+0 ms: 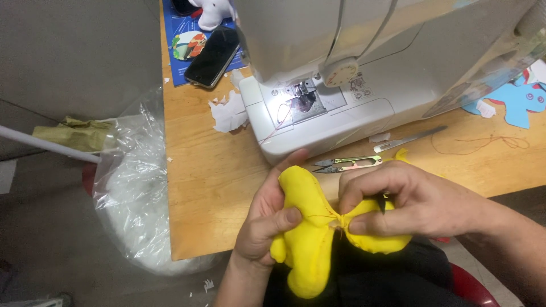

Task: The person sews together pieces of yellow fabric to form a stuffed toy using a sewing machine and trims excess thread using shears.

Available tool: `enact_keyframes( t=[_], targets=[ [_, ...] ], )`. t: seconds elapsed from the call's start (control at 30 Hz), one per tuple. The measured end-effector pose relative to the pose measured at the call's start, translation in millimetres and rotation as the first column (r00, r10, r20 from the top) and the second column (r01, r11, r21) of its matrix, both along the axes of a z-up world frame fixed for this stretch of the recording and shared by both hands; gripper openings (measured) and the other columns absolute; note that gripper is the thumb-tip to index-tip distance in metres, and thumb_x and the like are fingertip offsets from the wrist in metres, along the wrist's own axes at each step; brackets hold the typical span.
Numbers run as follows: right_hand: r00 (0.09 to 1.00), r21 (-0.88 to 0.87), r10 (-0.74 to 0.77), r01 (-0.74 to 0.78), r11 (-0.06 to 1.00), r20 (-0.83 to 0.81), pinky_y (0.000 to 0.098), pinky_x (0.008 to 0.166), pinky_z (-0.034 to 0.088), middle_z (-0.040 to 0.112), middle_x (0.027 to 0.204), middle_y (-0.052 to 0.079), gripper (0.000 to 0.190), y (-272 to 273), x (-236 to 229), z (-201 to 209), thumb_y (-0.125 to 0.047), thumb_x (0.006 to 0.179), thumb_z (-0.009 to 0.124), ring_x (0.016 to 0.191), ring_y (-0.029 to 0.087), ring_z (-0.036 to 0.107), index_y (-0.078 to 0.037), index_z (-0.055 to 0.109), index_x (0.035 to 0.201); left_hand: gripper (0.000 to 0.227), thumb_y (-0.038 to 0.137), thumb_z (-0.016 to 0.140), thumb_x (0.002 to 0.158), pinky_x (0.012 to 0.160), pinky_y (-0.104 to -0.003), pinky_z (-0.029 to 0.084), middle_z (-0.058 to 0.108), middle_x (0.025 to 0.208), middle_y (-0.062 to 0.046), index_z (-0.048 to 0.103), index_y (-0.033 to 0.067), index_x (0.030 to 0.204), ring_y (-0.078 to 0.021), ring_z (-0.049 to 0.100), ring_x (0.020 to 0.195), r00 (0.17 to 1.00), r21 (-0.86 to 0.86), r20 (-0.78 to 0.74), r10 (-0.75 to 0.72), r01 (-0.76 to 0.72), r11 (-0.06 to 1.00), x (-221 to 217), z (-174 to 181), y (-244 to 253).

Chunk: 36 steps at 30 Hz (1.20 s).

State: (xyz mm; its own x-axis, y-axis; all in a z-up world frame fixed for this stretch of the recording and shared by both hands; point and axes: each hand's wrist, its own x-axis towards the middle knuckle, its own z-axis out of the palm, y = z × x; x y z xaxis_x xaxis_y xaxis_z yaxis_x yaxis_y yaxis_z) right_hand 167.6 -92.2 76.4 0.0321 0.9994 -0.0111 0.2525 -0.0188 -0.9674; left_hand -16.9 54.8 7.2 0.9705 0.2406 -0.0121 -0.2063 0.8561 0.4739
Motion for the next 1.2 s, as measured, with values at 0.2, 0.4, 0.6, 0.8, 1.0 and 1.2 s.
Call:
enact_keyframes(
  t=[0.2, 0.4, 0.6, 0.8, 1.0, 1.2],
  targets=[
    [0.977, -0.002, 0.021, -0.022, 1.0, -0.212, 0.0322, 0.078, 0.054, 0.073, 0.086, 0.004, 0.011, 1, -5, -9, -0.015, 0.086, 0.079, 0.081, 0.017, 0.067, -0.005, 0.074, 0.09, 0.081, 0.015, 0.076, 0.089, 0.089, -0.031, 0.055, 0.064, 0.119, -0.012, 0.032, 0.008, 0.157, -0.0189, 0.065, 0.103, 0.993, 0.218, -0.089, 0.083, -0.062, 0.974, -8, 11, -3],
    [0.967, 0.014, 0.007, -0.003, 1.0, -0.255, 0.0318, 0.082, 0.057, 0.076, 0.094, 0.006, 0.012, 1, -14, -12, -0.011, 0.088, 0.078, 0.086, 0.018, 0.071, -0.006, 0.076, 0.098, 0.061, 0.027, 0.057, 0.094, 0.122, -0.047, 0.04, 0.034, 0.157, -0.02, 0.037, 0.0073, 0.149, -0.0333, 0.041, 0.147, 0.873, 0.915, 0.018, 0.487, -0.211, 0.344, -29, 45, -11],
    [0.999, 0.058, 0.047, -0.046, 0.997, -0.009, 0.0289, 0.069, 0.052, 0.073, 0.08, 0.0, 0.01, 3, -20, -1, -0.016, 0.087, 0.078, 0.071, 0.013, 0.064, -0.01, 0.074, 0.094, 0.058, 0.019, 0.065, 0.096, 0.14, -0.073, 0.006, -0.002, 0.173, -0.023, 0.047, 0.0207, 0.151, -0.049, -0.005, 0.168, 0.954, 0.964, 0.205, 0.217, -0.159, -0.213, -35, 51, 2],
    [0.995, -0.008, 0.092, -0.092, 0.996, -0.033, 0.0283, 0.07, 0.054, 0.076, 0.083, 0.0, 0.012, 2, -17, 5, -0.021, 0.09, 0.076, 0.074, 0.013, 0.069, -0.009, 0.074, 0.089, 0.013, 0.013, 0.069, 0.081, 0.117, -0.069, 0.027, 0.059, 0.103, -0.012, 0.06, 0.0061, 0.087, -0.0352, 0.047, 0.111, 0.949, 0.944, 0.278, 0.147, -0.242, -0.223, -19, 65, 4],
    [0.982, -0.149, 0.108, -0.132, 0.98, -0.153, 0.0295, 0.07, 0.054, 0.075, 0.08, 0.001, 0.016, -7, -3, -4, -0.021, 0.088, 0.078, 0.075, 0.013, 0.067, -0.005, 0.076, 0.087, 0.008, 0.019, 0.071, 0.083, 0.082, -0.033, 0.045, 0.069, 0.078, 0.005, 0.07, 0.0157, 0.09, -0.017, 0.062, 0.073, 0.996, 0.999, -0.034, 0.078, 0.032, 0.029, -16, 65, 8],
    [0.938, -0.141, 0.078, -0.132, 0.981, -0.338, 0.0325, 0.073, 0.056, 0.077, 0.084, 0.005, 0.016, -4, 0, -11, -0.016, 0.085, 0.08, 0.078, 0.016, 0.069, -0.002, 0.078, 0.092, 0.012, 0.02, 0.064, 0.091, 0.087, -0.033, 0.047, 0.069, 0.086, 0.005, 0.072, 0.0165, 0.099, -0.0145, 0.063, 0.084, 0.995, 0.983, -0.101, 0.02, 0.096, 0.154, -11, 60, 13]
  ],
)
